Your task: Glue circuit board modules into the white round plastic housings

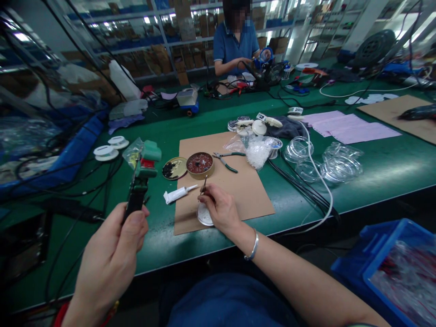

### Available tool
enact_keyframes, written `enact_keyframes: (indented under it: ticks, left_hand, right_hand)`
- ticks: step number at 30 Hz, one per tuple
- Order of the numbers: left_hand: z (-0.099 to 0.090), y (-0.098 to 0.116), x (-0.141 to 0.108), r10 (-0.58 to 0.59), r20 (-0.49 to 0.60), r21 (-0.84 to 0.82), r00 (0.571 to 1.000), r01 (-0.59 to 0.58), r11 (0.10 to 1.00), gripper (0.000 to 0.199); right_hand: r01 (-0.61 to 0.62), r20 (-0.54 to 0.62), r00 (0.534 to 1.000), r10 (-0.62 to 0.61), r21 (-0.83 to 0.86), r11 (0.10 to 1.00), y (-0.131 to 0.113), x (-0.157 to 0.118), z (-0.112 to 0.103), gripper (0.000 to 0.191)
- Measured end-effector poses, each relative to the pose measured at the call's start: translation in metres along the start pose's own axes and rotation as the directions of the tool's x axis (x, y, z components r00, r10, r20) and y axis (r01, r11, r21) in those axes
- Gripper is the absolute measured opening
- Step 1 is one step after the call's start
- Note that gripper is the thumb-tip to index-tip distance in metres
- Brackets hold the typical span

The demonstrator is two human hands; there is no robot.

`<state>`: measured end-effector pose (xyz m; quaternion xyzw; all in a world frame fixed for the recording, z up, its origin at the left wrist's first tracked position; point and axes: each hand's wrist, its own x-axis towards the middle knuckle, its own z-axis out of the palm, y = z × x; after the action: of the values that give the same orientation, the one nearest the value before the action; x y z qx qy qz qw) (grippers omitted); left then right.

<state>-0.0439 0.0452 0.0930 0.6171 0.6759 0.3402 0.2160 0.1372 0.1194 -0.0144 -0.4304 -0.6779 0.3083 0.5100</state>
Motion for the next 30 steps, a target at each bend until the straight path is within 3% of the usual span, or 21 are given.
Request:
enact_keyframes:
  ticks: [5,18,23,27,30]
  left_hand:
    - [0.001,-0.003,0.0,-0.034,0.054,-0.064,0.998,0.037,0.997,0.024]
    - [0.002,0.004,-0.002,0.007,0.073,0.034,0.997,-0.009,0.999,0.022]
    - [-0.005,0.015,-0.001,0.098,0.07,0.162,0.993,-0.109,0.981,0.024]
    - [-0.018,0.032,-0.007,0.26,-0.04,0.305,0.965,-0.236,0.923,0.024]
    - [-0.014,0.034,-0.011,0.349,-0.091,0.391,0.933,-0.289,0.874,0.021]
  right_hand:
    - [0.0,0.01,1.0,0.0,-0.004,1.0,0.001,-0.001,0.001,0.007]
    - [0.019,0.035,0.999,-0.018,-0.025,1.0,0.001,-0.002,-0.001,0.008]
    - [0.064,0.051,0.997,-0.061,-0.052,0.997,-0.003,0.0,-0.001,0.009]
    - [0.108,0.068,0.993,-0.101,-0.101,0.989,-0.007,0.004,-0.002,0.008]
    - [0.138,0.072,0.989,-0.13,-0.121,0.983,-0.006,0.005,-0.002,0.008]
